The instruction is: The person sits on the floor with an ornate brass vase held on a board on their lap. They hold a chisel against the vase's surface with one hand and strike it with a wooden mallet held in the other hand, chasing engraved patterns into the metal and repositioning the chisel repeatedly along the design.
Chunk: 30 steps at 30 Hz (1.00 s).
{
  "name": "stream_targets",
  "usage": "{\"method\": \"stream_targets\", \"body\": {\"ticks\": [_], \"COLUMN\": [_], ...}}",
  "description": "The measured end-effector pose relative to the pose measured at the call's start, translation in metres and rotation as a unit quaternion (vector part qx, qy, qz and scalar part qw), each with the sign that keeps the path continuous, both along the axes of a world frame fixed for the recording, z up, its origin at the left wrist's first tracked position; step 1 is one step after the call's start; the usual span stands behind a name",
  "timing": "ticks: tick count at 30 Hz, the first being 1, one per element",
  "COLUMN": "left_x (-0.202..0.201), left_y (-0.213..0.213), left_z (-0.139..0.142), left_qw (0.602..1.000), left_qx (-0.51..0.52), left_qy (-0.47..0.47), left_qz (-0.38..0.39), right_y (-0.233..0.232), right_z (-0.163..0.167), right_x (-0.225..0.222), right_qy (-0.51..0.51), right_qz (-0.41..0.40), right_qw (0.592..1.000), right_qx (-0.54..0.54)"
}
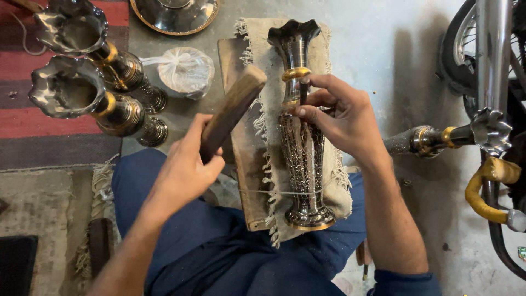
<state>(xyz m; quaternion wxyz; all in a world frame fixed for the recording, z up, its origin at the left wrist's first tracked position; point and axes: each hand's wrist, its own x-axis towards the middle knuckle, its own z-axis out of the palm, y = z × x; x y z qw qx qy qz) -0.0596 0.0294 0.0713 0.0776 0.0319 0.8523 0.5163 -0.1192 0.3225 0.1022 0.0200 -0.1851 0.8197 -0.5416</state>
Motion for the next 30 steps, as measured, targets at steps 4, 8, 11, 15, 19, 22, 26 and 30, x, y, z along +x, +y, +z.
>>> {"method": "stream_targets", "body": {"ticks": [4, 8, 11, 15, 19, 22, 26, 30], "left_x": [-0.018, -0.033, -0.041, -0.046, -0.045, -0.043, -0.043, -0.044], "left_y": [-0.009, -0.011, -0.009, -0.011, -0.010, -0.012, -0.014, -0.012], "left_z": [0.017, 0.034, 0.045, 0.057, 0.056, 0.053, 0.049, 0.045], "left_qw": [0.990, 0.960, 0.990, 0.921, 0.962, 0.933, 0.935, 0.936], "left_qx": [-0.103, -0.097, -0.049, -0.255, -0.159, -0.224, -0.229, -0.089], "left_qy": [0.093, 0.254, 0.131, 0.270, 0.200, 0.264, 0.255, 0.323], "left_qz": [-0.032, -0.064, -0.032, -0.116, -0.097, -0.097, -0.091, -0.107], "right_y": [0.003, 0.003, 0.002, 0.001, 0.000, 0.000, 0.001, 0.002], "right_z": [-0.003, -0.004, -0.003, -0.001, 0.001, 0.002, 0.004, 0.004], "right_x": [-0.003, -0.002, -0.002, -0.002, -0.002, -0.002, -0.002, -0.002], "right_qy": [-0.004, 0.014, -0.002, -0.003, 0.007, 0.016, 0.021, 0.002], "right_qz": [0.009, 0.006, -0.001, 0.006, 0.000, 0.007, 0.007, 0.012], "right_qw": [1.000, 1.000, 1.000, 1.000, 1.000, 1.000, 0.999, 1.000], "right_qx": [-0.009, 0.002, -0.003, -0.012, 0.012, 0.012, 0.034, 0.008]}}
